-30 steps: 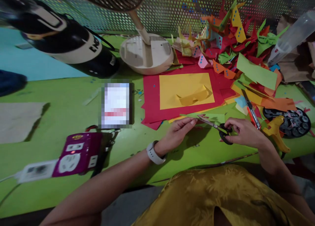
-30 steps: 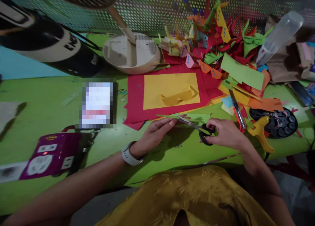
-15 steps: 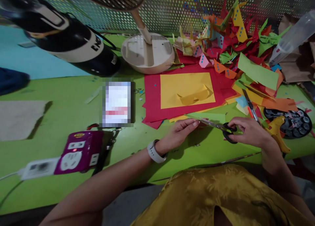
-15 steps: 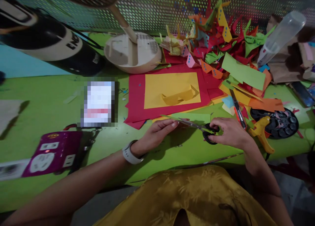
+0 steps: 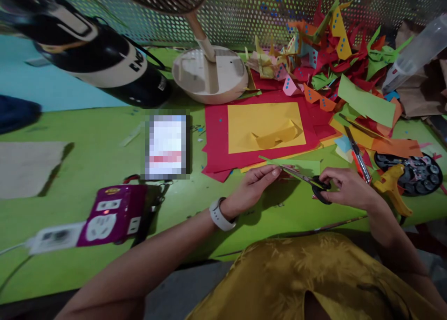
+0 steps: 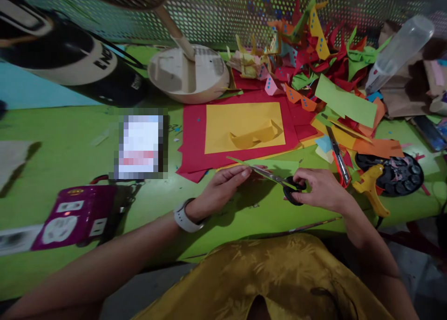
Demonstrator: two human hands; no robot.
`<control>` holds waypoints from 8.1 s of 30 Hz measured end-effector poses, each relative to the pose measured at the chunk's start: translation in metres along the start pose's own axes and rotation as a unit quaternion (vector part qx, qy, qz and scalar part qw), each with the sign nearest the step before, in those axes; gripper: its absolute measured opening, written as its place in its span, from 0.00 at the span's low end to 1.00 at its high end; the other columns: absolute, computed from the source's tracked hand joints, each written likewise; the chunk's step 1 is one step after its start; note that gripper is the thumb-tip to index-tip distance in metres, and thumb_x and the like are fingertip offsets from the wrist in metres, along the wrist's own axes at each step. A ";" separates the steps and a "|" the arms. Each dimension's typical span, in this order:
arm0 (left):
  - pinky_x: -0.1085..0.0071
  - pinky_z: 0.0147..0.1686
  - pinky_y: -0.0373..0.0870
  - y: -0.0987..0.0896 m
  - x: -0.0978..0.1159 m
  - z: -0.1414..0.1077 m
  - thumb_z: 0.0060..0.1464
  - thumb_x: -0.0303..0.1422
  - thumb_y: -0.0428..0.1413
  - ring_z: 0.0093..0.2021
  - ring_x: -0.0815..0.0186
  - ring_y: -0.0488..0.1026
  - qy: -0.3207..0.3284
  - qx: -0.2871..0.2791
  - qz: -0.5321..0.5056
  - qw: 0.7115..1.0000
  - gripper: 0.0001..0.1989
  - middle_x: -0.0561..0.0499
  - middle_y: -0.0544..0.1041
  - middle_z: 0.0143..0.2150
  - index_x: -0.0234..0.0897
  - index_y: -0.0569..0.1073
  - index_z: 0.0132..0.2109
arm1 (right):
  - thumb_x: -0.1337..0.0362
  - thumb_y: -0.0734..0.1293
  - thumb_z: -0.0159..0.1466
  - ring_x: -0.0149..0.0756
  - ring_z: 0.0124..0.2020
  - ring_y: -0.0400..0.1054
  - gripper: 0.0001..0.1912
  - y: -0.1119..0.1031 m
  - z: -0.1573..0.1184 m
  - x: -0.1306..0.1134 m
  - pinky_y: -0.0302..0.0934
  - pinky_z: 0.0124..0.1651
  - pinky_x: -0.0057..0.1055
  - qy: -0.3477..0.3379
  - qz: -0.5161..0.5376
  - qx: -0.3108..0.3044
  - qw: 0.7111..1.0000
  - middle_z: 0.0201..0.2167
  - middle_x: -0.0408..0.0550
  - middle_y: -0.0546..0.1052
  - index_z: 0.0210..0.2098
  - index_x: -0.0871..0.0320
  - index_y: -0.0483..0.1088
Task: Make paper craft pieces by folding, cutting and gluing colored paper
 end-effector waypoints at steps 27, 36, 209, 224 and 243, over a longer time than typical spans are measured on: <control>0.64 0.49 0.73 -0.003 -0.001 -0.002 0.53 0.49 0.62 0.43 0.60 0.78 -0.013 0.043 0.012 0.999 0.19 0.47 0.83 0.42 0.38 0.82 0.42 | 0.60 0.69 0.58 0.28 0.23 0.61 0.09 0.004 0.001 -0.004 0.48 0.28 0.27 -0.018 -0.023 0.031 0.999 0.27 0.41 0.76 0.37 0.56 0.72; 0.66 0.49 0.72 -0.002 -0.001 -0.001 0.52 0.49 0.63 0.42 0.62 0.78 -0.013 0.044 0.001 0.999 0.18 0.48 0.84 0.40 0.39 0.82 0.40 | 0.61 0.69 0.59 0.28 0.23 0.61 0.06 0.006 0.001 -0.002 0.47 0.27 0.27 -0.033 -0.018 0.047 0.998 0.25 0.39 0.73 0.34 0.55 0.71; 0.51 0.59 0.68 0.015 0.031 -0.019 0.68 0.33 0.42 0.61 0.52 0.70 0.157 -0.034 0.581 0.798 0.15 0.35 0.72 0.61 0.34 0.71 0.47 | 0.55 0.77 0.52 0.29 0.24 0.69 0.26 0.016 0.021 0.004 0.66 0.23 0.26 0.124 0.499 -0.017 0.858 0.29 0.40 0.76 0.45 0.55 0.65; 0.79 0.15 0.49 -0.002 0.021 0.023 0.55 0.45 0.58 0.14 0.76 0.54 -0.060 0.078 0.066 0.993 0.16 0.62 0.61 0.16 0.35 0.72 0.39 | 0.49 0.76 0.52 0.27 0.23 0.63 0.24 0.027 0.020 -0.003 0.60 0.26 0.27 0.140 0.449 -0.082 0.879 0.22 0.35 0.66 0.36 0.54 0.64; 0.77 0.14 0.46 -0.003 0.019 0.016 0.53 0.43 0.61 0.11 0.76 0.51 -0.077 0.104 0.055 0.990 0.17 0.63 0.60 0.11 0.32 0.78 0.40 | 0.49 0.76 0.52 0.25 0.21 0.59 0.25 0.043 0.016 -0.008 0.52 0.23 0.25 0.138 0.434 -0.084 0.886 0.20 0.34 0.65 0.37 0.54 0.63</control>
Point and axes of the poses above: each hand's wrist, its own z-axis towards the middle knuckle, its own y-axis out of the palm, x = y × z, the point moved 6 cm from there along z, towards the middle knuckle
